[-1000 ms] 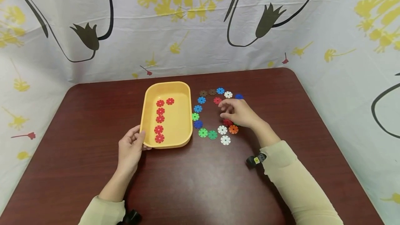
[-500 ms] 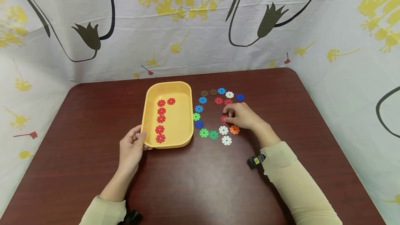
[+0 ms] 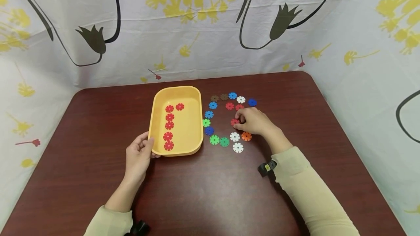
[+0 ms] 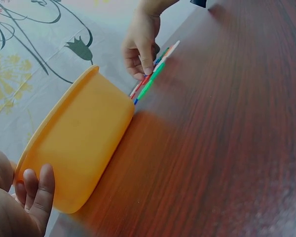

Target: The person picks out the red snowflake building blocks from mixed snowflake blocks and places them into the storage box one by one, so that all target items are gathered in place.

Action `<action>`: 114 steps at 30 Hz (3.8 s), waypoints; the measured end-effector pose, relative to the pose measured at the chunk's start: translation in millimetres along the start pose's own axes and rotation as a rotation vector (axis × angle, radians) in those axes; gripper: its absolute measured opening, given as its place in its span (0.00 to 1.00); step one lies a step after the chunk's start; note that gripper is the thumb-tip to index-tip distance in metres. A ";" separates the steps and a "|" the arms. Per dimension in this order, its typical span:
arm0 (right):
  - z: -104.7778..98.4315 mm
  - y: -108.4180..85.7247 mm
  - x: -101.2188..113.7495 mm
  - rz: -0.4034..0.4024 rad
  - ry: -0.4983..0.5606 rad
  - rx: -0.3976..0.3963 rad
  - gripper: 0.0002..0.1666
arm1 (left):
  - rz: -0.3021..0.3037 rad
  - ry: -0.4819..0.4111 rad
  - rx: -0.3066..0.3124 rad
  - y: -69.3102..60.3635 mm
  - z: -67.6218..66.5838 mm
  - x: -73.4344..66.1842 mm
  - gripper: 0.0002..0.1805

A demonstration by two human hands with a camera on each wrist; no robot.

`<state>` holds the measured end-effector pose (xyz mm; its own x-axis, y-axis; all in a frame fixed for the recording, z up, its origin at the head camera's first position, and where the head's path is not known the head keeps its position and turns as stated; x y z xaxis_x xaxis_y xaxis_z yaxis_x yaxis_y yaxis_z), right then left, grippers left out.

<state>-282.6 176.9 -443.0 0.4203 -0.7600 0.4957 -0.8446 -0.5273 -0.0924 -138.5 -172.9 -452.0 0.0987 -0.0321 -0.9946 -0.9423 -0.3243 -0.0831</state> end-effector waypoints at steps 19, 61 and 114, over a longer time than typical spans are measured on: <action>5.9 5.6 3.6 0.050 0.068 0.052 0.17 | -0.025 0.026 -0.005 -2.3 -2.1 1.7 0.20; -15.9 30.5 42.6 -0.072 0.206 -0.165 0.22 | 0.004 0.005 -0.005 0.5 0.4 0.6 0.19; 3.0 92.9 151.4 -0.245 0.394 -0.178 0.21 | -0.001 -0.003 0.002 1.7 1.1 0.7 0.19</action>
<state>-296.3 11.7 -379.2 0.4851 -0.4026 0.7763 -0.7948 -0.5731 0.1995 -140.4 -172.5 -452.9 0.0985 -0.0289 -0.9947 -0.9430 -0.3221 -0.0840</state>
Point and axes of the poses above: each hand's wrist, its own y-axis towards the middle knuckle, its own z-axis out of the palm, x = y × z, the point moved 8 cm from there along y, towards the middle knuckle, and after that the axes turned 1 degree about x, right-handed, at the moved point
